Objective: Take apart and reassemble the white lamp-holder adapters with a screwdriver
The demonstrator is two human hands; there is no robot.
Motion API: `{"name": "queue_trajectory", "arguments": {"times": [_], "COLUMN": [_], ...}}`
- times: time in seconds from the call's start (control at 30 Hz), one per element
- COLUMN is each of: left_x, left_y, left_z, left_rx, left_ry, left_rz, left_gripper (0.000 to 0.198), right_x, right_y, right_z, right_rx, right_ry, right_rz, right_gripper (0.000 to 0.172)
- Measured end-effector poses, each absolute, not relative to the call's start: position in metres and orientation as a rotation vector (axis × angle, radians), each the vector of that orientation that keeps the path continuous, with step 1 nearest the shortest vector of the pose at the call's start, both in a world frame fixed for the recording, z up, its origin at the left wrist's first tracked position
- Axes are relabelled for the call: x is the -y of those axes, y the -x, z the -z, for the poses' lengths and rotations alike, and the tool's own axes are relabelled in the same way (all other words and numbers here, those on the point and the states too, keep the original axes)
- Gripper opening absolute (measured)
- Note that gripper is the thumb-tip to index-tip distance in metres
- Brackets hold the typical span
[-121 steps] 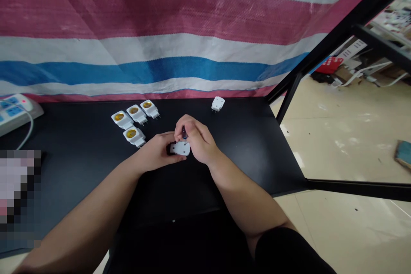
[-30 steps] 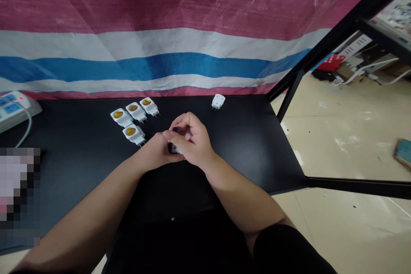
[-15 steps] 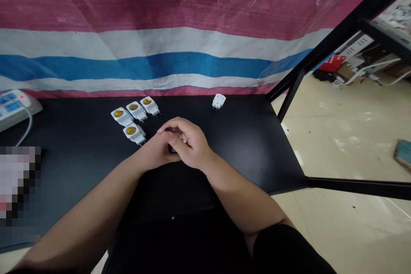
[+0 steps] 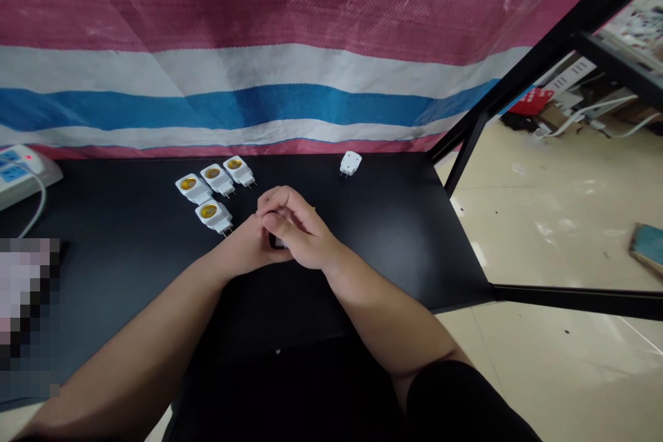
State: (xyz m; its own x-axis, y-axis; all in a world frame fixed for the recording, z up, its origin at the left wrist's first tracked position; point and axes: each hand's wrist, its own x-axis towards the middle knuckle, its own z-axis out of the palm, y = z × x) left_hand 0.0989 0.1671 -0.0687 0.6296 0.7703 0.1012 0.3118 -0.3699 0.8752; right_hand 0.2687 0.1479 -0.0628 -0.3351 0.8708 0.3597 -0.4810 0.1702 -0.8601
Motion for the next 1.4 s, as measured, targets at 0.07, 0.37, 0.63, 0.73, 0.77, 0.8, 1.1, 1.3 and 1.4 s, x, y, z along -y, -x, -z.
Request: {"name": "queue_trajectory", "arguments": {"times": [0.07,0.37,0.63,0.73,0.77,0.8,1.1,1.3,1.4], "left_x": [-0.167,-0.168,-0.168,-0.167,-0.167,-0.168,-0.167,-0.167,-0.169], "left_y": [-0.098,-0.097,-0.097,-0.097,-0.097,-0.097,-0.098,-0.098,-0.098], "left_z": [0.07,0.068,0.069,0.068,0.068,0.068,0.066,0.067,0.068], "left_rx": [-0.838,-0.85,-0.883,-0.876,-0.879,-0.881,-0.817,-0.865,-0.885], "left_ry": [-1.956,-1.984,-1.988,-1.979,-1.988,-1.999,-1.962,-2.017,-2.052], "left_rz": [-0.632,-0.578,-0.56,-0.562,-0.556,-0.55,-0.57,-0.561,-0.512], "left_gripper": [0.029,0.021,0.026,0.029,0.03,0.03,0.019,0.024,0.023], "right_x": [-0.148,-0.15,-0.15,-0.148,-0.148,-0.149,-0.148,-0.147,-0.15], "right_y": [-0.27,-0.261,-0.261,-0.259,-0.259,-0.258,-0.26,-0.262,-0.262], "right_z": [0.059,0.056,0.048,0.047,0.049,0.05,0.054,0.044,0.047], "right_rx": [1.284,1.119,1.109,1.047,1.051,1.068,1.14,1.081,1.089], "right_ry": [0.471,0.381,0.502,0.485,0.466,0.445,0.424,0.374,0.429], "right_rz": [-1.505,-1.571,-1.559,-1.552,-1.538,-1.521,-1.546,-1.57,-1.523], "right_gripper": [0.036,0.044,0.054,0.049,0.048,0.047,0.053,0.043,0.042]}}
